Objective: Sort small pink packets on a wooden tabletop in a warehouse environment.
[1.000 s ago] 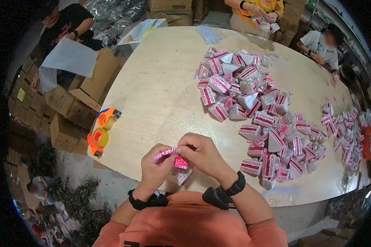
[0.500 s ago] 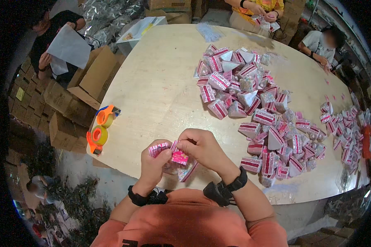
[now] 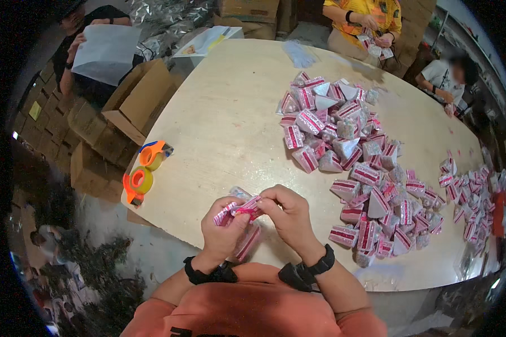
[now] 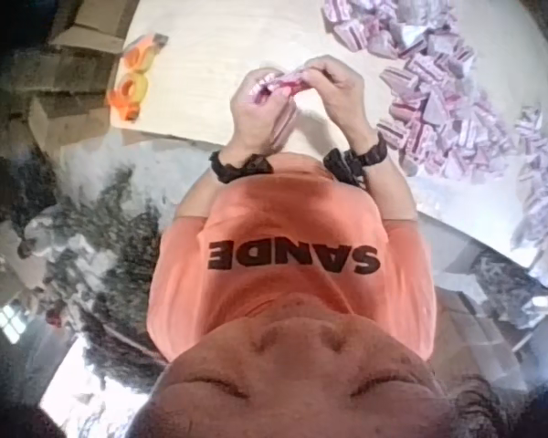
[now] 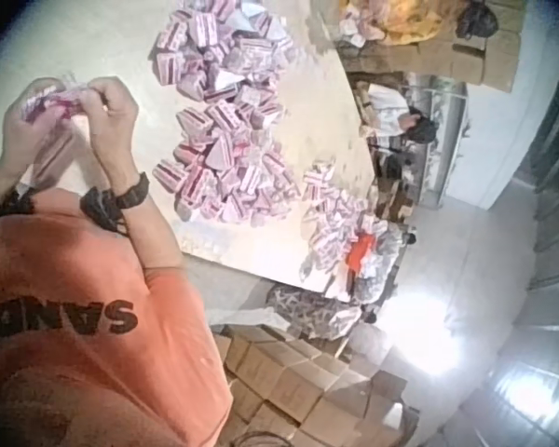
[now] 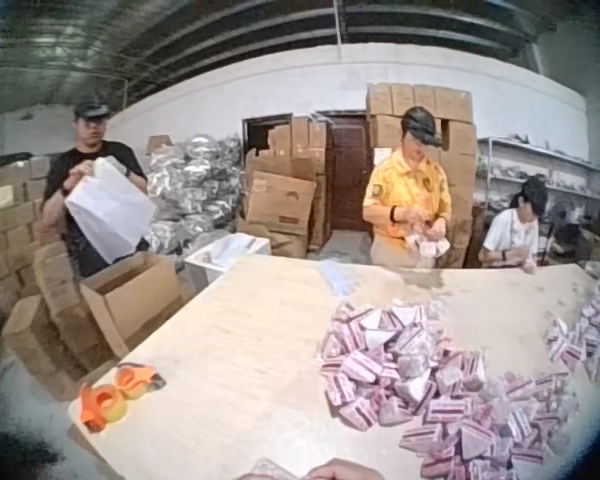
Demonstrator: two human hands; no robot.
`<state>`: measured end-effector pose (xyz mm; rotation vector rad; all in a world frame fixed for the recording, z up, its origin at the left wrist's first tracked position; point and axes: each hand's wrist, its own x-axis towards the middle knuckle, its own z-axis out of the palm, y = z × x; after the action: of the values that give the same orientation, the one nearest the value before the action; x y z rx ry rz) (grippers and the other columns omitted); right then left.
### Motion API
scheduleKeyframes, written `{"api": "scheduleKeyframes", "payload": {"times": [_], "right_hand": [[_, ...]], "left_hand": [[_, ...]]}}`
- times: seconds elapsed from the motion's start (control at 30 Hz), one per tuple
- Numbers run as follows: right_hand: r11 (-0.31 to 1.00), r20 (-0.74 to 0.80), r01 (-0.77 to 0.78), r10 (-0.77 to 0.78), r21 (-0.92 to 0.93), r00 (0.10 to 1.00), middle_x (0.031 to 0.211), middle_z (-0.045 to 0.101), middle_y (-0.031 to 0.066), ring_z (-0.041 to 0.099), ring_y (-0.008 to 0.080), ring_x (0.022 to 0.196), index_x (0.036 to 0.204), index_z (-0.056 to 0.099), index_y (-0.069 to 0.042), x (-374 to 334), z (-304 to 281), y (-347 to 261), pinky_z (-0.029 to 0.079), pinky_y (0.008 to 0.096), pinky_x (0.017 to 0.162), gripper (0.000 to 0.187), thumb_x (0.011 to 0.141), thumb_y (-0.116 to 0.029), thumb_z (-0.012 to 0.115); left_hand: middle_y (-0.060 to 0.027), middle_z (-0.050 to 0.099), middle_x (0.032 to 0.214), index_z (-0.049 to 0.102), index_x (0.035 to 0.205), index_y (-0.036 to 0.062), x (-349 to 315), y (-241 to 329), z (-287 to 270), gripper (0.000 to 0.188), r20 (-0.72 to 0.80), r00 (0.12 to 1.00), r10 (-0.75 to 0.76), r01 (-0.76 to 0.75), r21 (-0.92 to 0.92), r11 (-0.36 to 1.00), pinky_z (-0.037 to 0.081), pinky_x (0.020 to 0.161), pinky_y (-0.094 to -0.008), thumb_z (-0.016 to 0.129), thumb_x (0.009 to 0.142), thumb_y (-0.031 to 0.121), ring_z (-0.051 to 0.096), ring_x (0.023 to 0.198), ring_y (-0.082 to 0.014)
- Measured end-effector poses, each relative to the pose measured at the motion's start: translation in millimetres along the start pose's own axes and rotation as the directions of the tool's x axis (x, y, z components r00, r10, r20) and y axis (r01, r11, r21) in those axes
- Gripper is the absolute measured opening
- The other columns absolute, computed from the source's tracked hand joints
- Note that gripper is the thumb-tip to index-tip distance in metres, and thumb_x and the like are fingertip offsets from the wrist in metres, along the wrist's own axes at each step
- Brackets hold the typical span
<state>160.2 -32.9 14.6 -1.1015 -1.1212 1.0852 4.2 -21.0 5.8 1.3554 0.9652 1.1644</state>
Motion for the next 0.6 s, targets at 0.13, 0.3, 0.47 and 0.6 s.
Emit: {"api": "scheduleKeyframes", "payload": {"times": [0.13, 0.3, 0.47, 0.6], "right_hand": [[0.994, 0.003, 0.09, -0.09, -0.063, 0.996, 0.079, 0.06, 0.005, 0.059, 0.011, 0.074, 0.085, 0.061, 0.002, -2.4, 1.5, -2.8, 0.046, 0.0236, 0.068, 0.008, 0.085, -0.005, 0.06], [0.994, -0.033, 0.106, -0.108, -0.036, 0.994, 0.077, 0.059, 0.0038, 0.057, 0.0095, 0.072, 0.085, 0.061, 0.002, -5.7, 6.5, 0.5, 0.046, 0.0232, 0.067, 0.007, 0.085, -0.006, 0.06], [0.997, -0.05, -0.033, 0.037, 0.075, 0.998, 0.076, 0.058, 0.0005, 0.053, 0.0057, 0.067, 0.086, 0.061, 0.001, -4.8, 11.9, -0.9, 0.044, 0.0203, 0.062, 0.008, 0.087, -0.007, 0.06], [0.99, -0.068, -0.071, 0.08, 0.125, 0.994, 0.076, 0.059, -0.0011, 0.051, 0.004, 0.066, 0.087, 0.061, 0.0, -2.1, 14.6, 0.0, 0.042, 0.019, 0.06, 0.008, 0.088, -0.008, 0.059]], "left_hand": [[-0.0058, 0.061, 0.085, 0.058, 0.101, 0.0012, -1.5, 0.2, -1.9, 0.019, -0.013, 0.999, 0.04, -0.04, 0.016, 0.999, 0.045, 0.063, -0.0213, 0.064, 0.084, 0.004, 0.054, 0.073, -0.0056], [-0.0041, 0.061, 0.08, 0.057, 0.099, 0.0005, -2.6, 4.9, -3.3, 0.016, -0.025, 1.0, -0.017, 0.015, -0.053, 0.998, 0.045, 0.058, -0.0211, 0.064, 0.084, 0.004, 0.054, 0.068, -0.0062], [-0.0043, 0.061, 0.08, 0.055, 0.1, -0.0015, 4.8, 13.5, -2.6, 0.018, 0.017, 0.979, -0.204, 0.2, -0.281, 0.939, 0.047, 0.058, -0.0217, 0.063, 0.085, 0.004, 0.057, 0.069, -0.0083], [-0.0036, 0.062, 0.082, 0.055, 0.101, 0.0003, 4.5, 3.4, -6.8, 0.023, 0.058, 0.959, -0.276, 0.28, -0.314, 0.907, 0.048, 0.06, -0.0222, 0.065, 0.086, 0.014, 0.058, 0.071, -0.008]]}}
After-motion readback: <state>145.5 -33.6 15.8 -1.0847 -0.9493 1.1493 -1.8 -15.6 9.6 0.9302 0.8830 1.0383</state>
